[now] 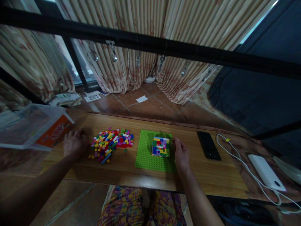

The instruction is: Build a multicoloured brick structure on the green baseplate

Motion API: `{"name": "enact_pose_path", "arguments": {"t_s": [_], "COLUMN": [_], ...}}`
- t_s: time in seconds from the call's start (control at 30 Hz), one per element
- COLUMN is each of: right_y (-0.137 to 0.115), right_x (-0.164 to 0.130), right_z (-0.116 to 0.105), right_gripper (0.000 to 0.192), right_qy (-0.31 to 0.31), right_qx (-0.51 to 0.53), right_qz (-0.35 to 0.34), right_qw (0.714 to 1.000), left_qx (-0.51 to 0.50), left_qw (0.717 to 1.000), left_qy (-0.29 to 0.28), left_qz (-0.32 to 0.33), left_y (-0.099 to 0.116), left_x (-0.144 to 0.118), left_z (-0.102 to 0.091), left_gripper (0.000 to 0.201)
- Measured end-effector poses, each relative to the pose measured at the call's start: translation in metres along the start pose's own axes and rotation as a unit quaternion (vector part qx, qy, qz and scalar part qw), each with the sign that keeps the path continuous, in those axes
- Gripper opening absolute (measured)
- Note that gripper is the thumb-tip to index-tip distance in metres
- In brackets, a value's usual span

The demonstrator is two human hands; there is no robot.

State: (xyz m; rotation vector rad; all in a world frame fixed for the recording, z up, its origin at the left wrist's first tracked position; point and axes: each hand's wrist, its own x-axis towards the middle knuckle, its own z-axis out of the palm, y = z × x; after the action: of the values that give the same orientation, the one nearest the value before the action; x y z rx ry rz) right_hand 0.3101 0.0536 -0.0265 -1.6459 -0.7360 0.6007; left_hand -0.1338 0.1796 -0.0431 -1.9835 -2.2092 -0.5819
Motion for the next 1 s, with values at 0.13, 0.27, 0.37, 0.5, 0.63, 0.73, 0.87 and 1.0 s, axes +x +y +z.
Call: {"name": "enact_pose_path", "arguments": {"t_s": [0.13, 0.27, 0.37, 0.5, 0.63, 0.73, 0.87, 1.0], "right_y": [-0.013, -0.018, -0.011, -0.006, -0.014, -0.023, -0.028, -0.029], "right_x": [-0.030, -0.068, -0.080, -0.083, -0.102, -0.126, -0.148, -0.153], "right_z": [-0.006, 0.007, 0.018, 0.024, 0.041, 0.070, 0.117, 0.154], "right_gripper": [0.046, 0.029, 0.025, 0.025, 0.022, 0.020, 0.024, 0.022], "right_qy": [0.045, -0.062, -0.080, -0.071, -0.121, -0.222, -0.315, -0.353], "right_qx": [-0.160, -0.221, -0.259, -0.284, -0.249, -0.202, -0.180, -0.207], "right_qz": [-0.138, -0.284, -0.333, -0.351, -0.369, -0.375, -0.393, -0.436], "right_qw": [0.976, 0.931, 0.903, 0.889, 0.887, 0.877, 0.845, 0.802], "left_qx": [0.000, 0.006, 0.018, 0.024, 0.017, 0.016, 0.012, 0.010], "left_qw": [1.000, 1.000, 1.000, 1.000, 1.000, 0.999, 0.999, 0.999], "left_qy": [-0.004, 0.006, 0.014, 0.002, -0.003, -0.016, -0.020, -0.021], "left_qz": [-0.004, -0.005, 0.001, 0.000, -0.022, -0.031, -0.042, -0.048], "left_y": [-0.001, -0.001, -0.002, 0.002, 0.006, 0.008, 0.009, 0.010], "left_x": [0.000, 0.001, 0.000, -0.002, -0.005, -0.006, -0.008, -0.009], "left_z": [0.001, 0.003, 0.003, -0.001, -0.005, -0.006, -0.006, -0.006], "left_gripper": [0.037, 0.036, 0.037, 0.036, 0.034, 0.031, 0.032, 0.030]}}
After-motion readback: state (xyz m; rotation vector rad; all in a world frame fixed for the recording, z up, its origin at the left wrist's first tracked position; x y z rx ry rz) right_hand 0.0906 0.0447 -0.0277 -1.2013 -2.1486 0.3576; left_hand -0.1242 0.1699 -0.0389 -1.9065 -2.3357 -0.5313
